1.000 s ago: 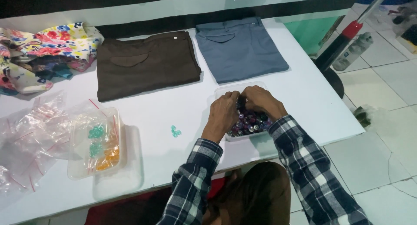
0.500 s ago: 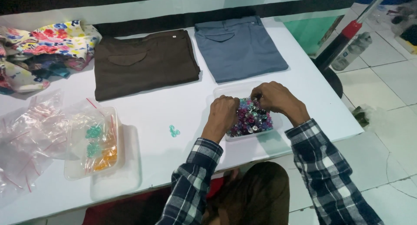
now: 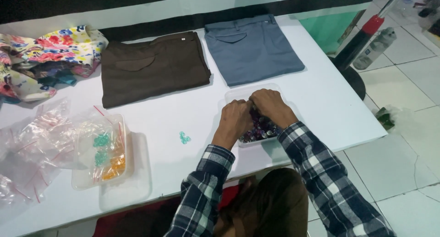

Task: Sorting small plastic accessories from a container and placing them into individual plastic bags.

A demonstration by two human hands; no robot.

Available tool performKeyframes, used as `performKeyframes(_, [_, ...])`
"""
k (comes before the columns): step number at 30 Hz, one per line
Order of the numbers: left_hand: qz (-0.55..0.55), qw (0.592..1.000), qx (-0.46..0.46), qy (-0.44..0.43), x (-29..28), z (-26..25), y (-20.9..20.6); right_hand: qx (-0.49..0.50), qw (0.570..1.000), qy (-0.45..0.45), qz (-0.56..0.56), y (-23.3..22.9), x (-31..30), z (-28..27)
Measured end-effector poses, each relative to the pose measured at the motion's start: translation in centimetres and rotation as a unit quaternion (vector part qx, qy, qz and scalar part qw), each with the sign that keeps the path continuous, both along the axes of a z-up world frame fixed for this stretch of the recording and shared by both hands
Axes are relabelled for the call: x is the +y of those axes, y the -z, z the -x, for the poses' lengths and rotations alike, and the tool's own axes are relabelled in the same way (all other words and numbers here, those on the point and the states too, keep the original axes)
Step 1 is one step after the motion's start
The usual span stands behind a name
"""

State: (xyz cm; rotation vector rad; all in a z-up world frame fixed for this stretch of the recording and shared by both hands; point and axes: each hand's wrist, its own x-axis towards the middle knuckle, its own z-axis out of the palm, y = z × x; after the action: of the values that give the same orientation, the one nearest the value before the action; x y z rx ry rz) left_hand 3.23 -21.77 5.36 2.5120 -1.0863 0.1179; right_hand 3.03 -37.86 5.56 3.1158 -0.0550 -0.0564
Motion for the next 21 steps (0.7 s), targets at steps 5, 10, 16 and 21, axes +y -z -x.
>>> performKeyframes(5, [0.034,0.998,0.054,-0.029,-0.3,-0.6,-1.0,0.025,0.998,0.020,-0.060,-4.9,0.8,2.4])
performKeyframes(10, [0.129,0.982,0.133,-0.019,-0.7,-1.6,-1.7,-0.009,0.946,0.037,-0.322,-7.9,0.7,4.9])
performKeyframes(16, [0.141,0.978,0.151,-0.013,-0.5,-1.4,-1.4,-0.018,0.901,0.063,-0.429,-6.4,0.5,4.9])
performKeyframes(21, [0.123,0.990,0.066,-0.017,-0.6,-1.2,-0.5,-0.007,0.905,0.067,-0.421,-1.1,-2.4,1.9])
